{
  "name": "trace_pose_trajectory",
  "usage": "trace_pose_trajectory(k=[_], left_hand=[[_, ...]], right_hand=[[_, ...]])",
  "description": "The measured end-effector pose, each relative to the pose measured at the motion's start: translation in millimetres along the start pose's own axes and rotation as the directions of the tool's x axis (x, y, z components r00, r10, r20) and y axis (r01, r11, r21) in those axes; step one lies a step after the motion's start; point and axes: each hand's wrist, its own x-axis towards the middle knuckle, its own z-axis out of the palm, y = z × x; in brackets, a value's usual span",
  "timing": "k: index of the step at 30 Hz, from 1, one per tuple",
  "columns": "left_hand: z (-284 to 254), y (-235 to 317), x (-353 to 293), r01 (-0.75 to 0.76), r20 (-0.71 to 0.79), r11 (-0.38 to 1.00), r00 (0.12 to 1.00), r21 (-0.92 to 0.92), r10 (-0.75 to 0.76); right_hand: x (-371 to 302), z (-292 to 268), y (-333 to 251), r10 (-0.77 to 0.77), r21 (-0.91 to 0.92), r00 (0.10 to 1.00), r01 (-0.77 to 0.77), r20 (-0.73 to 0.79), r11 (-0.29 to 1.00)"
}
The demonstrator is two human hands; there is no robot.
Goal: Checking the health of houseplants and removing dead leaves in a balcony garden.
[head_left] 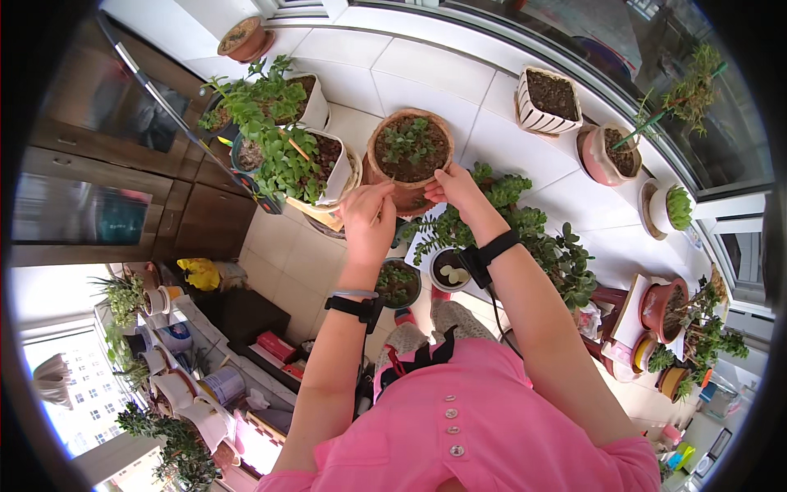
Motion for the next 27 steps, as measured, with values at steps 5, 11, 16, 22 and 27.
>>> trace_pose_trajectory(k=[5, 11, 16, 22, 27], left_hand=[[3.6, 3.7, 1.9, -0.06, 0.033, 0.998, 0.998, 0.015, 0.059], [3.5, 5.0, 2.5, -0.055, 0.061, 0.998, 0.997, -0.018, 0.056], [-0.5, 3.0, 2.9, 0.018, 0.02, 0.998, 1.0, -0.052, -0.017], [-8.4, 6.7, 3.4, 0.149, 0.007, 0.984, 0.989, -0.095, -0.149], [-11.5, 13.0, -3.4, 0.174, -0.034, 0.978, 0.983, -0.112, -0.179]], right_hand=[[3.3, -1.5, 1.8, 0.001, 0.008, 1.0, -0.001, -0.005, 1.0], [2.3, -2.0, 4.0, -0.008, 0.003, 1.0, 0.008, 0.006, 1.0], [4.2, 0.1, 4.2, 0.014, -0.004, 1.0, -0.014, -0.013, 1.0], [4.5, -0.5, 4.2, 0.024, 0.0, 0.999, -0.024, -0.033, 1.0], [3.4, -2.3, 4.8, 0.013, -0.018, 0.999, -0.014, -0.035, 1.0]])
